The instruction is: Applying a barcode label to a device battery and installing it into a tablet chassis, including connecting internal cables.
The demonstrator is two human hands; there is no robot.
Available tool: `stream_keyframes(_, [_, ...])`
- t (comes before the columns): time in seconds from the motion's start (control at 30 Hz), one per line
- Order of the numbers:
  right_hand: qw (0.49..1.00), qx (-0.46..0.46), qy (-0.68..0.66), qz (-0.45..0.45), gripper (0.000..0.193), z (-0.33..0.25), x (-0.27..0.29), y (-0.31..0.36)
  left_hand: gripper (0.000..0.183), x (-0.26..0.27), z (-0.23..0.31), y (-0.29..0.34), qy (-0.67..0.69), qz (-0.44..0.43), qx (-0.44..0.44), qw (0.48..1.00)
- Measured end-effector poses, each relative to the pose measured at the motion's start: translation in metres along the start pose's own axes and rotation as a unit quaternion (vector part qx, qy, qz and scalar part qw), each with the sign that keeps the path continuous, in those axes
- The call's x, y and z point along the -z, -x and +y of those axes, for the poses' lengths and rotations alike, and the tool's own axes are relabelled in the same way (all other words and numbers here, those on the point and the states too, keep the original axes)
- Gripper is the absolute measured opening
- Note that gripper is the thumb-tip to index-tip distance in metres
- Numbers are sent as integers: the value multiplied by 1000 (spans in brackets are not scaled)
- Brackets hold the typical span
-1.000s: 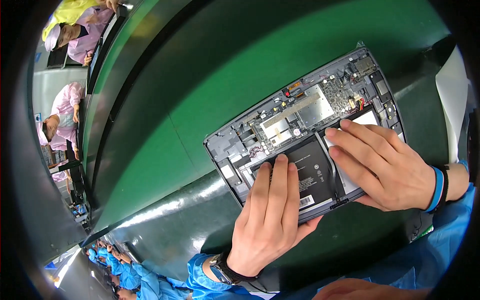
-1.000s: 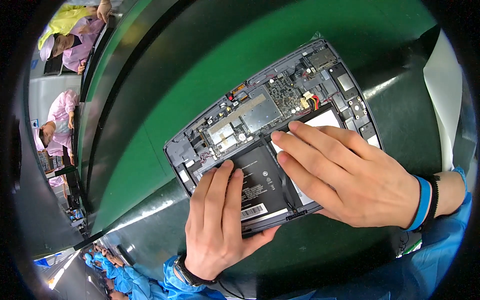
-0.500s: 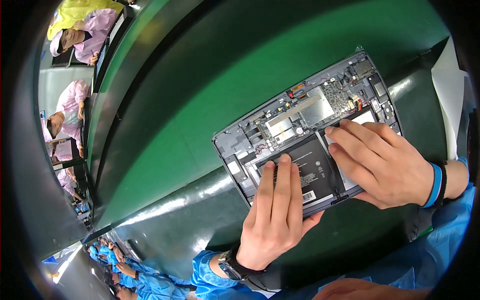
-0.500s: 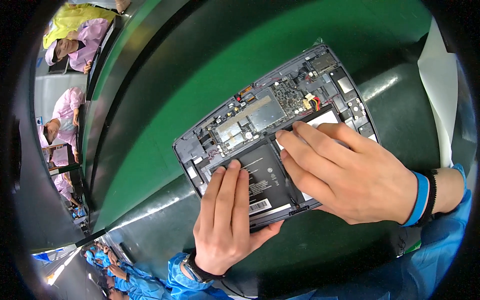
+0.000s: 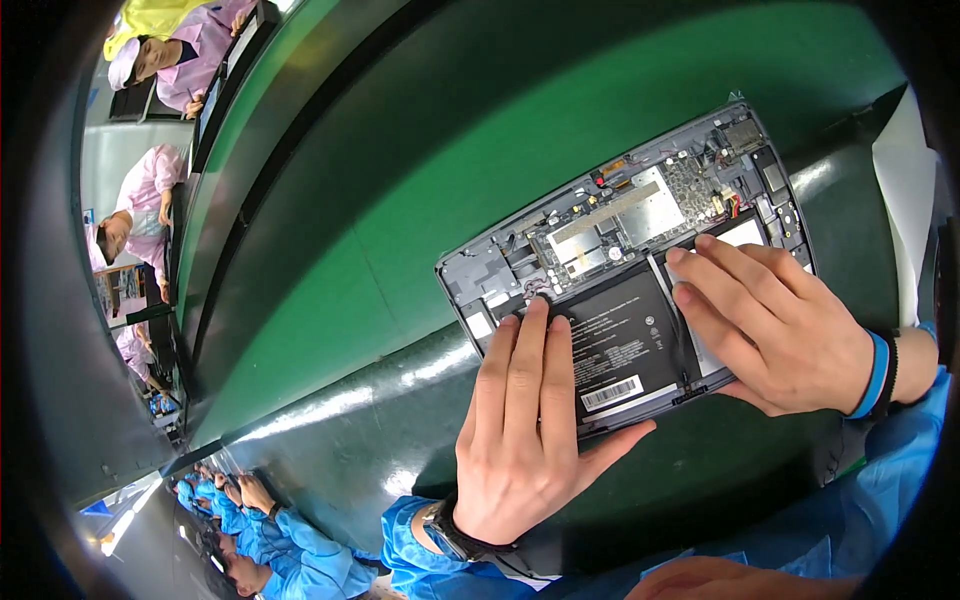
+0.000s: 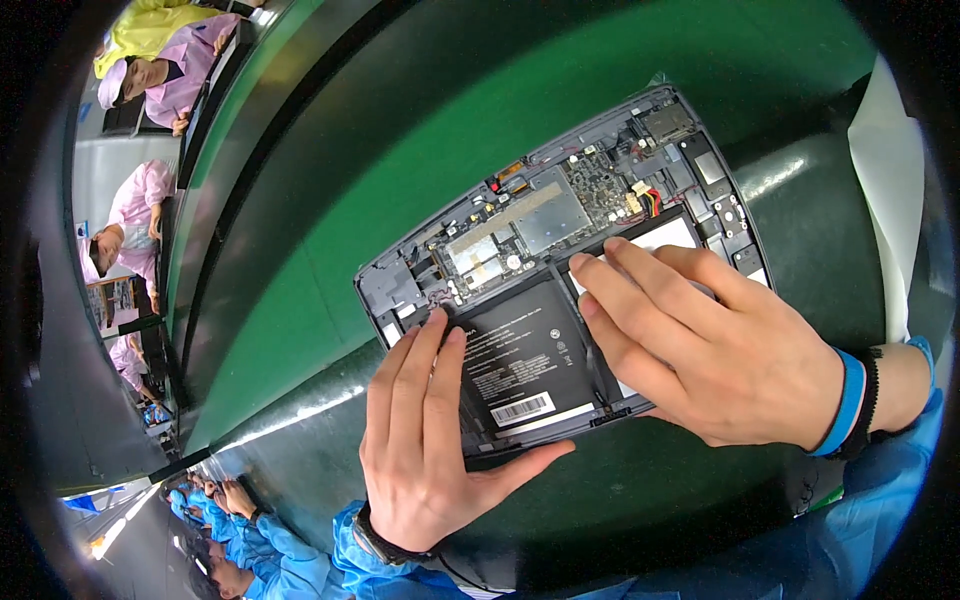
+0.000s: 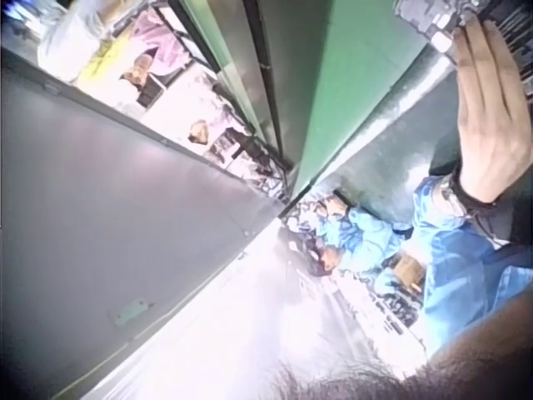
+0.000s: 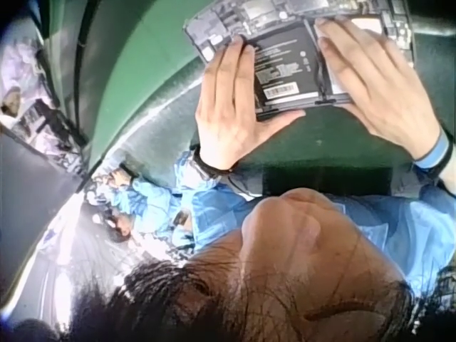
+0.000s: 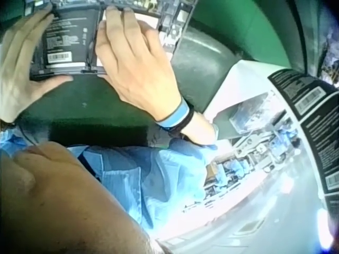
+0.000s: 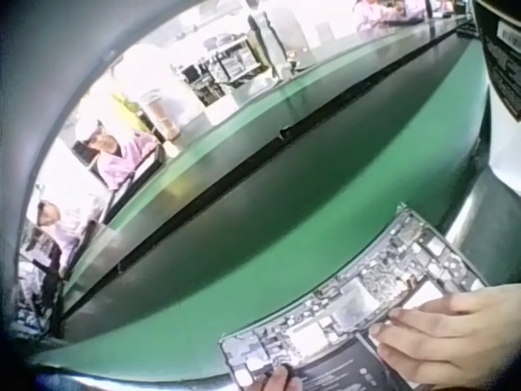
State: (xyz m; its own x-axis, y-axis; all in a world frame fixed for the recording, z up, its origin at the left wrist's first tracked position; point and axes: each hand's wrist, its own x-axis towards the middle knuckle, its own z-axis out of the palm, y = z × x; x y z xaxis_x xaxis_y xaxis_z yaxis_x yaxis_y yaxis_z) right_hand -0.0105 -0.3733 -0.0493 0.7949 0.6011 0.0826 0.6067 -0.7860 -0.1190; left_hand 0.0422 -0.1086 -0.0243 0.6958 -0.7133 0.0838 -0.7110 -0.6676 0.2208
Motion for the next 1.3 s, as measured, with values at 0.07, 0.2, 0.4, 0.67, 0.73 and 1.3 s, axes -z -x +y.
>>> stream_keyframes(0.07, [1000, 2, -2, 1, 92, 1, -6, -1, 98, -5, -2, 3, 3, -3, 3, 1000])
stream_keyframes(0.2, [1000, -2, -5, 6, 91, -2, -3, 1, 100, -5, -4, 6, 35, 14, 6, 999])
stream_keyframes(0.4, [999, -13, -52, 1, 90, -1, 1, 0, 102, -3, -9, 1, 60, 34, -4, 998])
stream_keyframes(0.67, [984, -35, -173, 28, 91, 7, 16, 5, 104, 16, -28, -1, 127, -28, -5, 991])
stream_keyframes(0.73, [985, -43, -160, 39, 92, 10, 22, 9, 104, 19, -24, 0, 113, -32, -3, 993])
stream_keyframes(1.3, [990, -72, -111, 54, 96, 16, 27, 32, 104, 25, -2, -10, 31, -83, 5, 996])
